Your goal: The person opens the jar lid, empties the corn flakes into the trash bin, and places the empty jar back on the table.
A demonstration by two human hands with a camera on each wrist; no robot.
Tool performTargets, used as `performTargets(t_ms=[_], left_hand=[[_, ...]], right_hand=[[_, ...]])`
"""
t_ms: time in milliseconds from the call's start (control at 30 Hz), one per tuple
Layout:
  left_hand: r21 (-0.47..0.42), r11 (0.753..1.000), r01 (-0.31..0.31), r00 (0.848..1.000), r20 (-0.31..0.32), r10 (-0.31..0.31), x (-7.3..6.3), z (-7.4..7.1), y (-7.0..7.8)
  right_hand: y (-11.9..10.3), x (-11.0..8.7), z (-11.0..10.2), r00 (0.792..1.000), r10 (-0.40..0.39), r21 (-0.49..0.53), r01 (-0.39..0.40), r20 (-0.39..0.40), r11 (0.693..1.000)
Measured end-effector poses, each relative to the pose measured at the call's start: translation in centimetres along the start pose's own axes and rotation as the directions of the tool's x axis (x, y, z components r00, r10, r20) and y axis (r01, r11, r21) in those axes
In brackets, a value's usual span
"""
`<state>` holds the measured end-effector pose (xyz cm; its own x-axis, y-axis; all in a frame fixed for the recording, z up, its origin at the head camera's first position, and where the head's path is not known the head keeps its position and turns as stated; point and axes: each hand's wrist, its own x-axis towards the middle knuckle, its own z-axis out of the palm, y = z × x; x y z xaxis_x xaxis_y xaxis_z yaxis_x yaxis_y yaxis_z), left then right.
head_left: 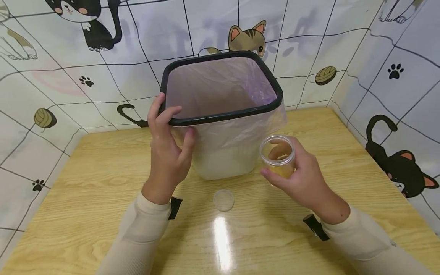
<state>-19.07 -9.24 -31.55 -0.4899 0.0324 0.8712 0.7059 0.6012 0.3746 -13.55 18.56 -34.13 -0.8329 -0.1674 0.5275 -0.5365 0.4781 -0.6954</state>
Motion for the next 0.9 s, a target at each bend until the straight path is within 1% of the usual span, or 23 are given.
performTargets(t_ms=[100, 267, 500, 700, 900], left_hand=[[-0.007, 1.000, -0.004, 1.000, 0.002, 0.004, 0.10, 0.06, 0.06], [-0.001, 1.000, 0.003, 1.000, -0.004, -0.003, 0.02, 0.03, 0.10], [-0.008, 1.000, -0.005, 1.000, -0.008, 0.005, 0.06, 0.02, 0.04], [-0.001, 1.000, 0.011, 1.000, -0.012, -0.011, -0.22, -0.11, -0.10], [-0.029, 1.000, 0.009, 1.000, -0.001, -0.009, -0.20, 0.00, -0.14]], right_hand=[[0.02, 0.06, -0.13, 1.000, 0.021, 0.018, -0.020, -0.009, 1.000], [0.07, 0.16, -0.17, 0.999, 0.044, 0.030, -0.044, -0.002, 0.999], [0.08, 0.28, -0.32, 0.999, 0.032, 0.053, -0.030, -0.038, 0.998], [0.02, 0.26, -0.19, 0.998, 0.064, 0.056, -0.062, -0.024, 0.996], [0.14, 0.14, -0.24, 0.997, 0.063, 0.061, -0.060, -0.052, 0.996]])
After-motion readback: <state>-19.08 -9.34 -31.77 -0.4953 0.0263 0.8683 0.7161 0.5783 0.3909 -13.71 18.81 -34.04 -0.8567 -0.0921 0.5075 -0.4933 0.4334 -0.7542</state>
